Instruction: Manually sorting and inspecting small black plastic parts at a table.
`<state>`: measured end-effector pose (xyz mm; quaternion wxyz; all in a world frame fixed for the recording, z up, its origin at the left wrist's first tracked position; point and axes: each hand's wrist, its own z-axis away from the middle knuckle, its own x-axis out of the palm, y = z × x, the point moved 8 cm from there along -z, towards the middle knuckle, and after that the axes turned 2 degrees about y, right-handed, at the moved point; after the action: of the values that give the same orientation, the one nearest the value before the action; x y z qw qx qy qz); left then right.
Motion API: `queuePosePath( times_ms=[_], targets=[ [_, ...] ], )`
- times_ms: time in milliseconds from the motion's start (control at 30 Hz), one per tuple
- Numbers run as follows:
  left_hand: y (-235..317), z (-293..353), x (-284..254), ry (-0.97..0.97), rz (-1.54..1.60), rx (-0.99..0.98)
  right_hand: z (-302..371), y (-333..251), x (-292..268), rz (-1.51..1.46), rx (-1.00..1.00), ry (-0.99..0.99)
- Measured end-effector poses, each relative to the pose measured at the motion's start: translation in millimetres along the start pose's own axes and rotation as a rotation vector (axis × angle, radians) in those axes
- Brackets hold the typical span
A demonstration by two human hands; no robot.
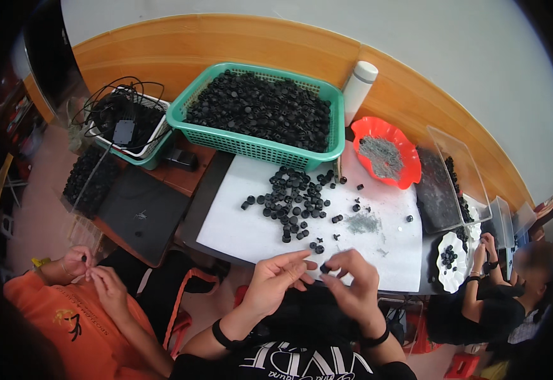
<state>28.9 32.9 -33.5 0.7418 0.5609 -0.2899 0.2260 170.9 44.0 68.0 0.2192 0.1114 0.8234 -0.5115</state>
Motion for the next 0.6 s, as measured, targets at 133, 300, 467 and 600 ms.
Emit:
queuePosePath(
  times_ms=[133,300,467,600],
  targets=[
    [-26.8,5.2,15.7,-0.155,0.108,-0.088,25.6,-21.5,5.9,0.221,-0.283,0.075],
    [-26.5,3.7,21.2,-0.128,0.155,-0.076,26.4,-12.8,4.8,0.296,-0.301,0.060],
    [-29.4,1.8,12.7,-0.093,0.135,-0.068,16.0,-17.8,6.0,0.296,-0.292,0.005],
    [-14.8,-0.4,-0.7,-0.104,0.218,0.003,0.0,30.4,-30.5,0.158,0.146,0.131]
  ],
)
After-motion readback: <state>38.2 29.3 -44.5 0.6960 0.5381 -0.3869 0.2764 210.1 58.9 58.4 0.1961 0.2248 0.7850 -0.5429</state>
